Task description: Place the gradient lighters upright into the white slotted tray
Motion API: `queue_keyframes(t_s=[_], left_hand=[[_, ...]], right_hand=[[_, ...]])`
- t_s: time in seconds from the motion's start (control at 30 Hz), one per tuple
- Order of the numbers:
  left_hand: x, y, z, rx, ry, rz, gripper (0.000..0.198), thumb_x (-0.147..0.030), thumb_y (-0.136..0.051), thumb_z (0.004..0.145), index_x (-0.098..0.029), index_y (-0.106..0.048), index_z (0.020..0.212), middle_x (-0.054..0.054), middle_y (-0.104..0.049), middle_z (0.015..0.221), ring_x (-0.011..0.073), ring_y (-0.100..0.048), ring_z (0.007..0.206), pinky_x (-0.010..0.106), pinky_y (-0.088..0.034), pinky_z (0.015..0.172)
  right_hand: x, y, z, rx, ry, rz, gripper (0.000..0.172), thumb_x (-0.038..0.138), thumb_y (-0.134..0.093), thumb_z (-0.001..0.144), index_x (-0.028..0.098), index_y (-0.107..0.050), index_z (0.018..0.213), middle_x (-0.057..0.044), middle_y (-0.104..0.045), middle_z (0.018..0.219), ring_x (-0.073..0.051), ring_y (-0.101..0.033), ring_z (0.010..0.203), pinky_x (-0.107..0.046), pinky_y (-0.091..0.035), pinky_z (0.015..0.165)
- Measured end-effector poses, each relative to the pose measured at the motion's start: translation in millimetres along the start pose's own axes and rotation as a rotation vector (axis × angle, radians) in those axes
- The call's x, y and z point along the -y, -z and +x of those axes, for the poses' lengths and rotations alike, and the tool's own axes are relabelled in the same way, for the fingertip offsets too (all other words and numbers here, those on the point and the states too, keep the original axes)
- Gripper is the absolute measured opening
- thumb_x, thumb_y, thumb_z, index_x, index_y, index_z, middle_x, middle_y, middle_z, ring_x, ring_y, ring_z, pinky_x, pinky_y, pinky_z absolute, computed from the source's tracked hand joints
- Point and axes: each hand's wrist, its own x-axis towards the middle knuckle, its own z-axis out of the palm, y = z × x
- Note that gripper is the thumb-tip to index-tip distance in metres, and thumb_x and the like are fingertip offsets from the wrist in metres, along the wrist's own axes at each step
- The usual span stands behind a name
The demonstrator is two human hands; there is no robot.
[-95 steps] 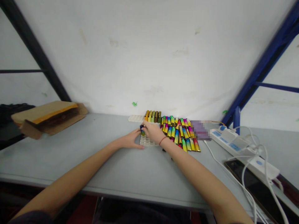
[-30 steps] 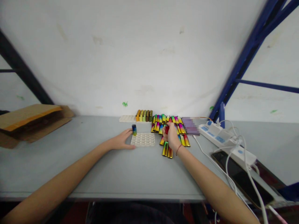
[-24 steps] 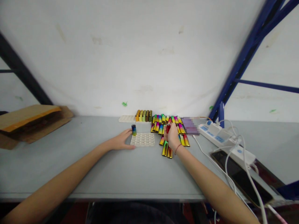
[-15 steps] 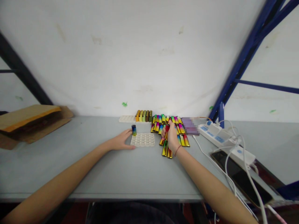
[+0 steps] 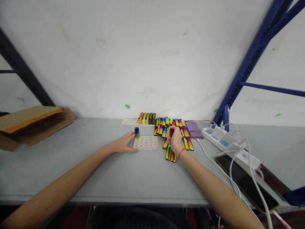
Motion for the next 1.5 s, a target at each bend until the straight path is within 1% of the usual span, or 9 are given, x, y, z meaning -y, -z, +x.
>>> queue_keyframes(t_s=[0.1,0.27,0.47,0.8,0.93,1.07,1.13,1.23,1.5], left_hand=[[1,-0.7,0,-0.002,-0.009,-0.002,0.083,-0.062,-0.066,0.075,-0.012,-0.04,0.136,0.018,-0.04,0.141,0.0329,-0.037,0.133,0.042,-0.026,0.114],[1,-1.6,1,-0.007,-0.009,0.002,0.084,-0.063,-0.066,0.075,-0.011,-0.04,0.136,0.018,-0.04,0.141,0.0327,-0.037,0.133,0.042,-0.026,0.114],[0,-1.2,1,-0.005,-0.002,0.006,0.084,-0.065,-0.065,0.075,-0.013,-0.04,0.136,0.017,-0.04,0.142,0.0326,-0.036,0.134,0.041,-0.026,0.114],[-2,0.5,0,0.001,0.005,-0.014,0.083,-0.064,-0.065,0.075,-0.015,-0.039,0.137,0.016,-0.039,0.144,0.032,-0.036,0.134,0.04,-0.025,0.114],[-3,-0.2,0,-0.005,0.016,-0.009,0.084,-0.063,-0.066,0.074,-0.013,-0.04,0.136,0.017,-0.039,0.144,0.0325,-0.036,0.135,0.04,-0.025,0.114],[-4,-1.3,1,-0.01,0.009,-0.018,0.085,-0.061,-0.069,0.073,-0.014,-0.04,0.137,0.017,-0.039,0.144,0.0332,-0.035,0.135,0.043,-0.025,0.114],[-4,-1.8,2,-0.017,0.012,-0.022,0.087,-0.06,-0.07,0.072,-0.013,-0.039,0.138,0.018,-0.038,0.145,0.0337,-0.035,0.135,0.045,-0.025,0.114],[-4,-2.3,2,-0.024,0.015,-0.029,0.087,-0.061,-0.07,0.072,-0.012,-0.039,0.138,0.018,-0.039,0.145,0.0342,-0.035,0.135,0.045,-0.025,0.115],[-3,-3.9,2,-0.033,-0.006,-0.029,0.085,-0.063,-0.069,0.072,-0.012,-0.043,0.135,0.018,-0.044,0.139,0.0337,-0.04,0.131,0.044,-0.029,0.113]], right_hand=[[0,-1,0,0.015,-0.007,0.0,0.033,0.044,-0.034,0.086,0.024,-0.036,0.061,0.009,-0.021,0.034,-0.008,-0.013,0.029,-0.021,-0.011,0.031],[-4,2,2,0.038,-0.004,-0.005,0.039,0.05,-0.033,0.088,0.023,-0.036,0.061,0.009,-0.022,0.036,-0.007,-0.014,0.031,-0.02,-0.015,0.032],[-8,3,3,0.063,-0.007,-0.016,0.033,0.047,-0.037,0.084,0.024,-0.036,0.061,0.009,-0.023,0.033,-0.007,-0.013,0.029,-0.02,-0.013,0.031],[-5,-2,-2,0.142,-0.086,-0.119,0.048,0.066,-0.035,0.083,0.025,-0.031,0.059,0.01,-0.021,0.032,-0.007,-0.012,0.028,-0.021,-0.011,0.031],[-5,-7,-7,0.24,0.06,-0.341,0.05,0.069,-0.043,0.083,0.024,-0.037,0.064,0.007,-0.039,0.042,-0.008,-0.031,0.033,-0.022,-0.024,0.034],[1,-23,-7,0.353,0.323,-0.578,0.035,0.055,-0.055,0.085,0.021,-0.049,0.074,0.003,-0.056,0.058,-0.012,-0.052,0.052,-0.023,-0.041,0.051],[2,-33,-2,0.415,0.444,-0.655,0.029,0.047,-0.059,0.083,0.019,-0.056,0.075,0.0,-0.061,0.067,-0.013,-0.056,0.063,-0.024,-0.044,0.058],[-6,-48,7,0.476,0.516,-0.709,0.022,0.04,-0.063,0.08,0.018,-0.063,0.083,-0.002,-0.066,0.078,-0.015,-0.06,0.069,-0.026,-0.047,0.065],[-24,-66,7,0.479,0.714,-0.879,0.009,0.026,-0.061,0.085,0.02,-0.065,0.088,-0.006,-0.071,0.088,-0.018,-0.066,0.079,-0.031,-0.048,0.078]])
